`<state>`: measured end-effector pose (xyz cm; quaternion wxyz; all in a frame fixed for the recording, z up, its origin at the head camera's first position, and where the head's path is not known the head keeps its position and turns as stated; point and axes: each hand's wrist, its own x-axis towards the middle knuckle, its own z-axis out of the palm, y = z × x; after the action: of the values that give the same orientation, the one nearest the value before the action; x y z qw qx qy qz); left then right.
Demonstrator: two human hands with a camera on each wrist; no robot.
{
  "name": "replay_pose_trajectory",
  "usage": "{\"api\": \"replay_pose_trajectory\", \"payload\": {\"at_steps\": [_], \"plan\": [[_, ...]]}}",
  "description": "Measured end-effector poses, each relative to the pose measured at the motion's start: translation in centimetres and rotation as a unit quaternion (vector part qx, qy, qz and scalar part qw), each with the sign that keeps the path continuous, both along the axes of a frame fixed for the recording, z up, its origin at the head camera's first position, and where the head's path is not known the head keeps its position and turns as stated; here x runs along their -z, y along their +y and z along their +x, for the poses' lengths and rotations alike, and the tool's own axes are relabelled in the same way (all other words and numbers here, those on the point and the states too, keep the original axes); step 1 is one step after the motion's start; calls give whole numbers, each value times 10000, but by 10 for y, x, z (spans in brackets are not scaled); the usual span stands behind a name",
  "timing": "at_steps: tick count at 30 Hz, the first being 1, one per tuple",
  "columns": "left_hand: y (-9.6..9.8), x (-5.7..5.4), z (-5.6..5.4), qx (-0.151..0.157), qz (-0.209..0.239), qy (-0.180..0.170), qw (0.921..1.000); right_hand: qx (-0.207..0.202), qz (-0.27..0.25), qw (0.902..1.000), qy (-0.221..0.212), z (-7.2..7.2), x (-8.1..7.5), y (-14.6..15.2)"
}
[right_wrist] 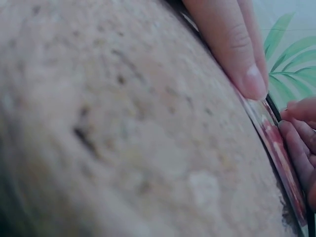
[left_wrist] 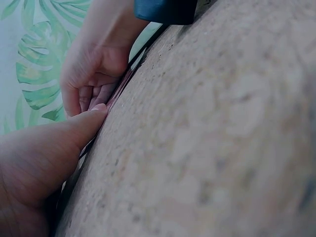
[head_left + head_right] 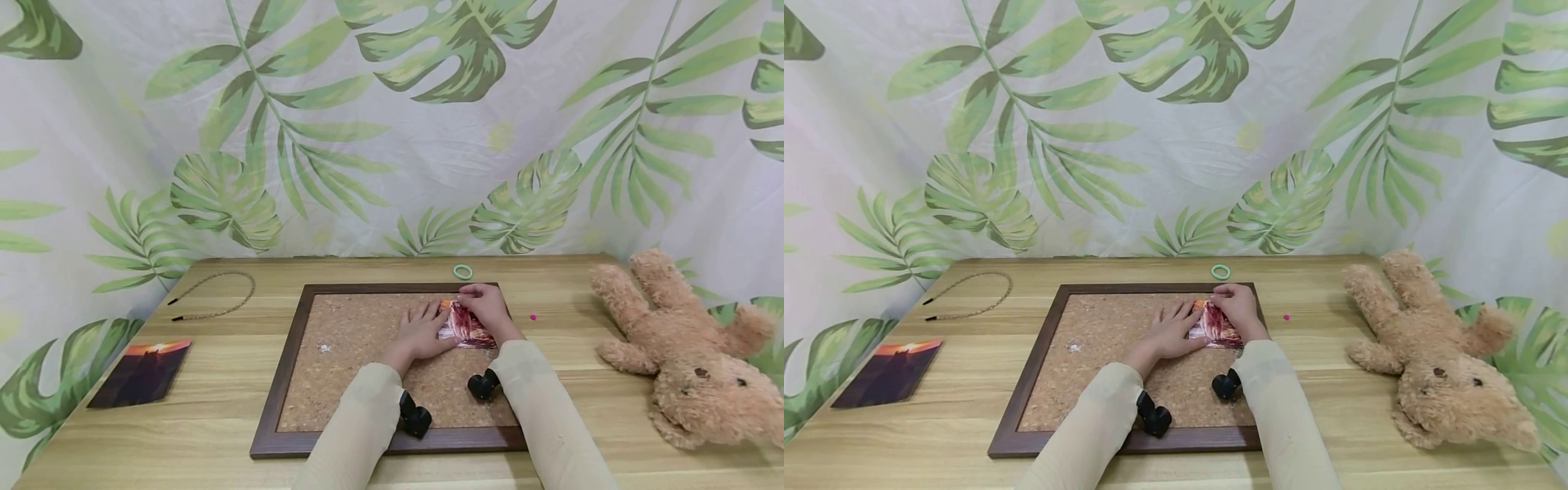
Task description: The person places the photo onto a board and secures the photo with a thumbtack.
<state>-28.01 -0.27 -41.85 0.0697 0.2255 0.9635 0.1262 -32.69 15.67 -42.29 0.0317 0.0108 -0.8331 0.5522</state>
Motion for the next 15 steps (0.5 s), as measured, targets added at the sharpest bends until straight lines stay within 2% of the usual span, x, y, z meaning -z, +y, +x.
{"api": "replay_pose_trajectory", "payload": {"at_steps": [10,15], "plan": [[0,0,1,-4,79,7,10000,33,615,9981,59,1,-1,-1],[-1,0,1,-7,105,28,9999,17,980,9949,230,0,0,-1]]}}
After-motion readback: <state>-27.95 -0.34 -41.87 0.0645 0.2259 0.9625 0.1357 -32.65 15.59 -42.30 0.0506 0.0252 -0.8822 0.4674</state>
